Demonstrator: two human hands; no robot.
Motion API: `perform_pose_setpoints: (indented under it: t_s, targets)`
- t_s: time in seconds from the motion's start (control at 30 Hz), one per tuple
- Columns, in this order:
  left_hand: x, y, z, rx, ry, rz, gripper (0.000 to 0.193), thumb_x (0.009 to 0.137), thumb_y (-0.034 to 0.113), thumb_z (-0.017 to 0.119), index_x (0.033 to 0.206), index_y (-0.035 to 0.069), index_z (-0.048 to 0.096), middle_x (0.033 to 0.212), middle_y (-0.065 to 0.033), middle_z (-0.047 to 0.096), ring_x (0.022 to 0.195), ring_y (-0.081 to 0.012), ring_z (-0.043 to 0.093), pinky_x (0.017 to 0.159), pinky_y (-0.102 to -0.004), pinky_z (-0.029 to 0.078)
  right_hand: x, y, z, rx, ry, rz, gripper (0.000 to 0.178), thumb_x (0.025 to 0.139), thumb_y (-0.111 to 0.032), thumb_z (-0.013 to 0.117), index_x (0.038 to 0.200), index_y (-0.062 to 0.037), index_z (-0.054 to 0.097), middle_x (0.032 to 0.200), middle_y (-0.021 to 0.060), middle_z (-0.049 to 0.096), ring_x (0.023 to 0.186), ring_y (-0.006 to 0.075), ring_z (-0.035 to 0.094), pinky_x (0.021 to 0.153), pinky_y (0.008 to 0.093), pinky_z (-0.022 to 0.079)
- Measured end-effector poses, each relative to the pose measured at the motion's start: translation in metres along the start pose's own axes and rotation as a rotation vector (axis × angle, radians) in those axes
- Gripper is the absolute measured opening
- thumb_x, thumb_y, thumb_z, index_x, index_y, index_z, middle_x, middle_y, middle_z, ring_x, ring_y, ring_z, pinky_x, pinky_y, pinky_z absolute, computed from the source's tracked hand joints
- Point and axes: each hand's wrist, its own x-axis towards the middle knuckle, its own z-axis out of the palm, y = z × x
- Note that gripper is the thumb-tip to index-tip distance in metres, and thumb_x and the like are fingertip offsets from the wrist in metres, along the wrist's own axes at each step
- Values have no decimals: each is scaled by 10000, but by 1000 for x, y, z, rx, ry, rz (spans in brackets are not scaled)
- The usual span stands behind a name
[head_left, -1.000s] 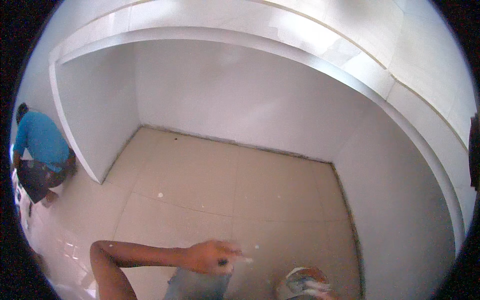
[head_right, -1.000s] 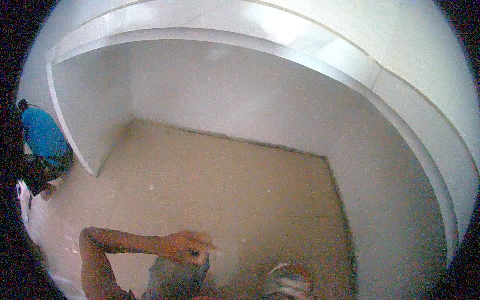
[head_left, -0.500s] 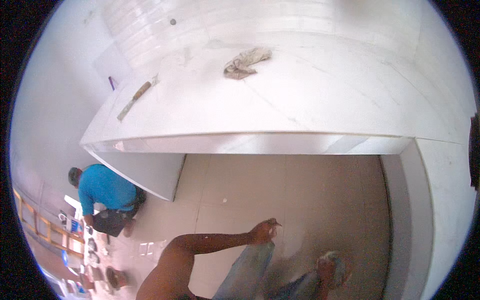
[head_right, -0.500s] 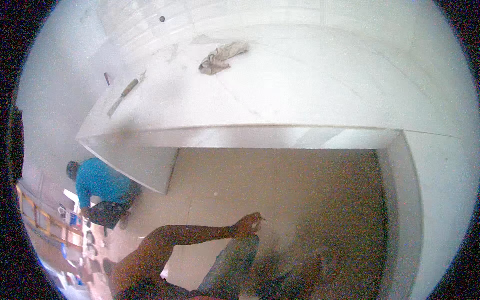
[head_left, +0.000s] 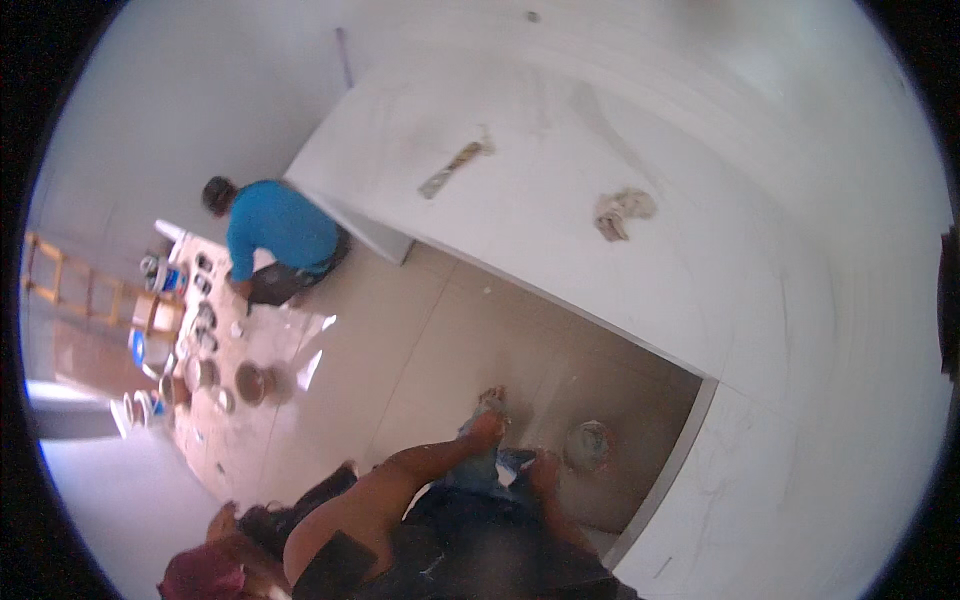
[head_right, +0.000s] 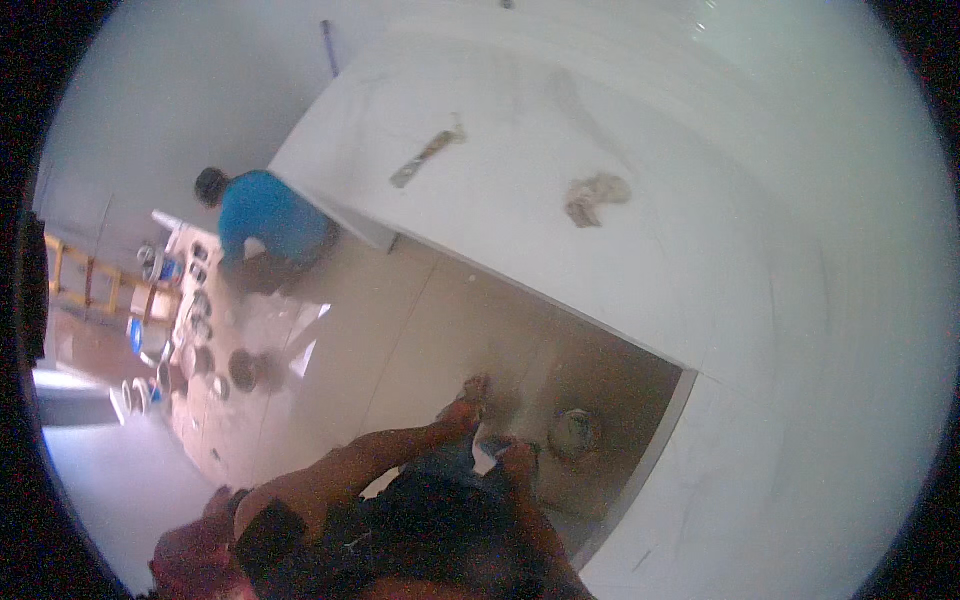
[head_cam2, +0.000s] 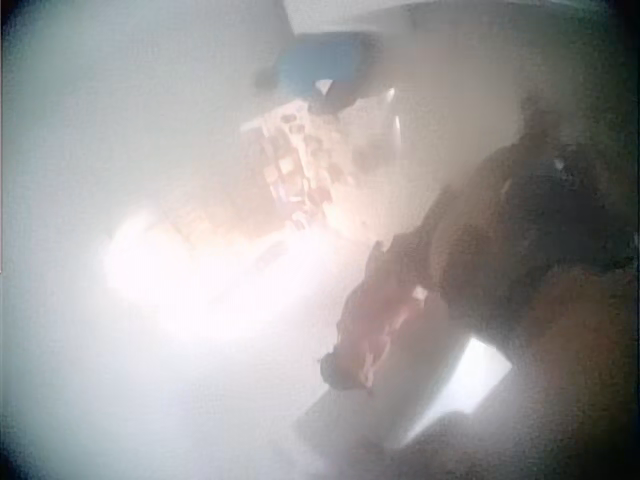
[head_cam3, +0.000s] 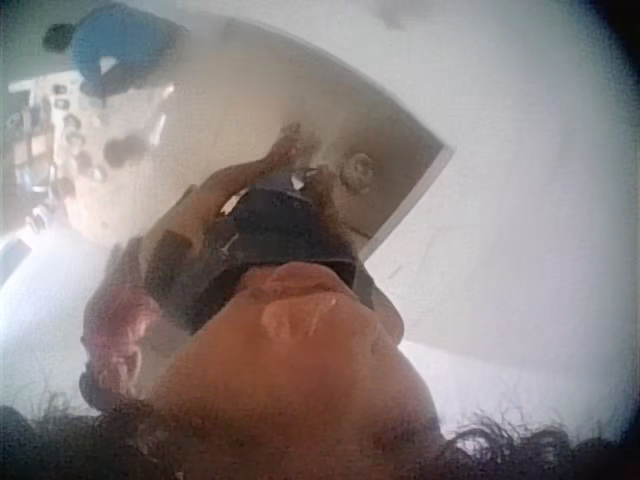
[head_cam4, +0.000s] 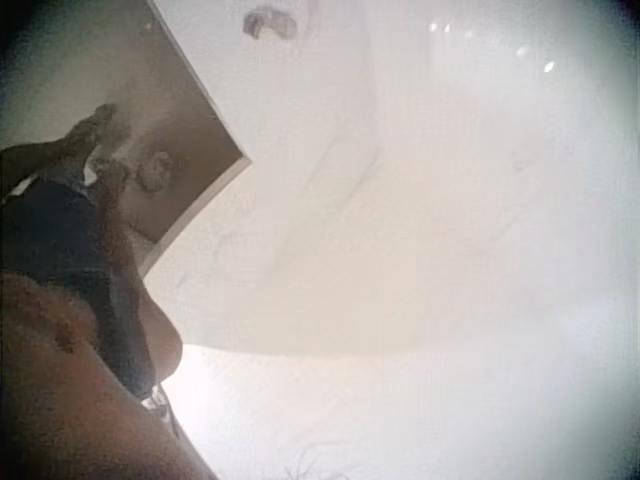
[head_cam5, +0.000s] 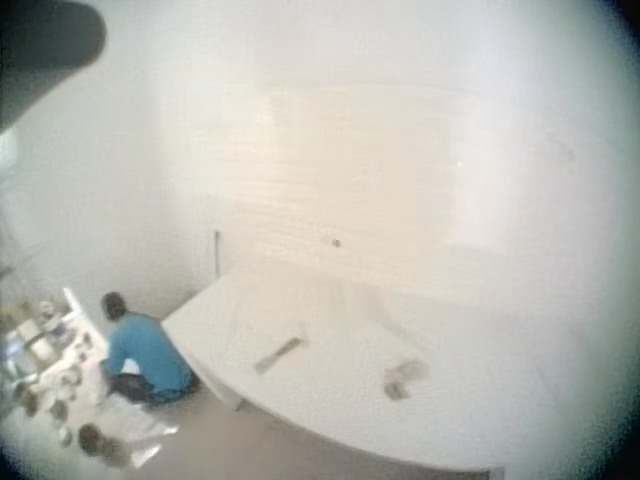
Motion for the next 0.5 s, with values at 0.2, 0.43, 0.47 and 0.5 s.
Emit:
perform_pose_setpoints:
  t_s: [0.2, 0.43, 0.47, 0.5]
  targets:
    - [-42, 22, -87, -68, 327, 161, 227, 840, 161, 608, 1005, 10, 644, 906, -173, 646, 827, -365, 614, 741, -447, 490, 55, -39, -99, 225, 131, -282, 397, 948, -202, 457, 1281, 9, 503, 1127, 215, 616, 1053, 374, 585, 935, 462, 440]
    - [19, 46, -167, -256, 594, 49, 203, 877, 68, 585, 1052, 1, 664, 973, -172, 684, 778, -291, 672, 704, -370, 539, 132, -153, -302, 356, 802, -562, 275, 917, -133, 551, 1156, -2, 583, 1164, 208, 597, 1042, 342, 598, 880, 437, 472]
    - [34, 57, -181, -377, 605, -17, 210, 886, 61, 573, 1062, -3, 668, 968, -167, 691, 763, -280, 678, 713, -362, 544, 152, -158, -324, 299, 913, -563, 294, 901, -132, 570, 1167, -9, 578, 1179, 202, 587, 1079, 338, 575, 918, 435, 454]
    - [47, 76, -198, -431, 597, -65, 214, 905, 74, 560, 1074, 0, 669, 948, -154, 693, 707, -248, 662, 678, -345, 539, 173, -158, -344, 233, 1030, -536, 316, 884, -131, 589, 1178, -16, 572, 1195, 195, 578, 1115, 334, 552, 956, 433, 435]
